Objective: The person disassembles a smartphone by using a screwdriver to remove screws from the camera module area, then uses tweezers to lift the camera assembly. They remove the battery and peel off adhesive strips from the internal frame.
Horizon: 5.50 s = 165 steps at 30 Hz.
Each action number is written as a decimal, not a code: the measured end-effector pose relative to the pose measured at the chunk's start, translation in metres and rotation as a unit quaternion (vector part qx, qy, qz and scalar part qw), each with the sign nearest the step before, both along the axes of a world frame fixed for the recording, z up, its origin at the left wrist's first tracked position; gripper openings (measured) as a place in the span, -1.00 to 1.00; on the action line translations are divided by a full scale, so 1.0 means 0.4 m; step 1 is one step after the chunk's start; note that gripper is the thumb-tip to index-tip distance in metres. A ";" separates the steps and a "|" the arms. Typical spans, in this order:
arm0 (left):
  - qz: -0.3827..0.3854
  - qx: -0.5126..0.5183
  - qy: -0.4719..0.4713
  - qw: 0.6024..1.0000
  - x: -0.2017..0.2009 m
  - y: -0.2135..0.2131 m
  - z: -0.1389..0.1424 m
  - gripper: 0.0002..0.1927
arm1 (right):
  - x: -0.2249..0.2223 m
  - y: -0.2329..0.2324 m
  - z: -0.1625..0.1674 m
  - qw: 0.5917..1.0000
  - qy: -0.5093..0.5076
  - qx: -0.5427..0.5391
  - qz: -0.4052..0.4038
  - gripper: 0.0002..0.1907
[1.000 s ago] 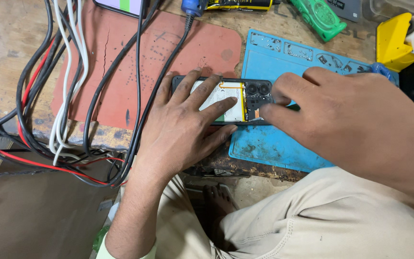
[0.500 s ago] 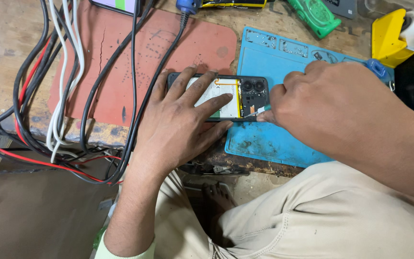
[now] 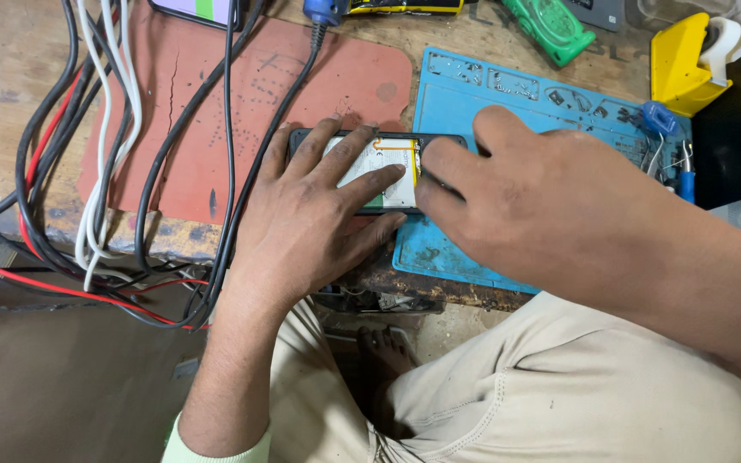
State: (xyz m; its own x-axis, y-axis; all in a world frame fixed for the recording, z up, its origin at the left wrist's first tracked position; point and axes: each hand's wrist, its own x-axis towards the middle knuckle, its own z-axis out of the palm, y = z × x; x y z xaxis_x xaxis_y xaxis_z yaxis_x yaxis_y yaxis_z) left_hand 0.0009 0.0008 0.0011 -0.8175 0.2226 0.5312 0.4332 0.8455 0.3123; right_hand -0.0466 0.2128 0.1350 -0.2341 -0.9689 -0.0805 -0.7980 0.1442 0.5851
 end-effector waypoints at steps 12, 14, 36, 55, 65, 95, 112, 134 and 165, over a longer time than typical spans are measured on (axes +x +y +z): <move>-0.006 -0.006 0.002 1.000 -0.001 0.000 -0.001 -0.54 | -0.011 -0.001 0.009 0.986 0.051 0.109 -0.115 -0.59; -0.003 -0.009 0.002 1.000 -0.002 0.001 -0.001 -0.56 | -0.015 -0.006 0.015 0.976 0.052 0.149 -0.152 -0.59; -0.012 -0.009 -0.013 1.000 0.002 -0.002 0.008 -0.56 | -0.014 -0.008 0.017 0.991 -0.005 0.078 -0.106 -0.69; -0.012 -0.003 -0.007 1.000 0.008 -0.004 0.006 -0.55 | -0.005 0.008 0.018 0.995 0.036 0.025 -0.090 -0.81; -0.013 -0.002 -0.010 1.000 0.006 -0.002 0.002 -0.56 | -0.049 0.108 -0.043 0.991 -0.029 -0.043 -0.127 -0.81; -0.009 -0.002 -0.005 1.000 0.007 0.001 0.007 -0.57 | -0.083 0.143 -0.182 0.885 -0.329 -0.277 -0.176 -0.80; -0.004 0.000 -0.010 1.000 0.006 0.002 0.007 -0.57 | -0.090 0.165 -0.263 0.834 -0.341 -0.389 -0.193 -0.86; -0.001 0.006 -0.010 1.000 0.007 0.005 0.006 -0.57 | -0.070 0.189 -0.233 0.845 -0.356 -0.363 -0.167 -0.75; -0.001 -0.003 -0.013 1.000 0.007 0.001 0.005 -0.56 | -0.110 0.163 -0.252 0.769 -0.371 -0.479 -0.205 -0.82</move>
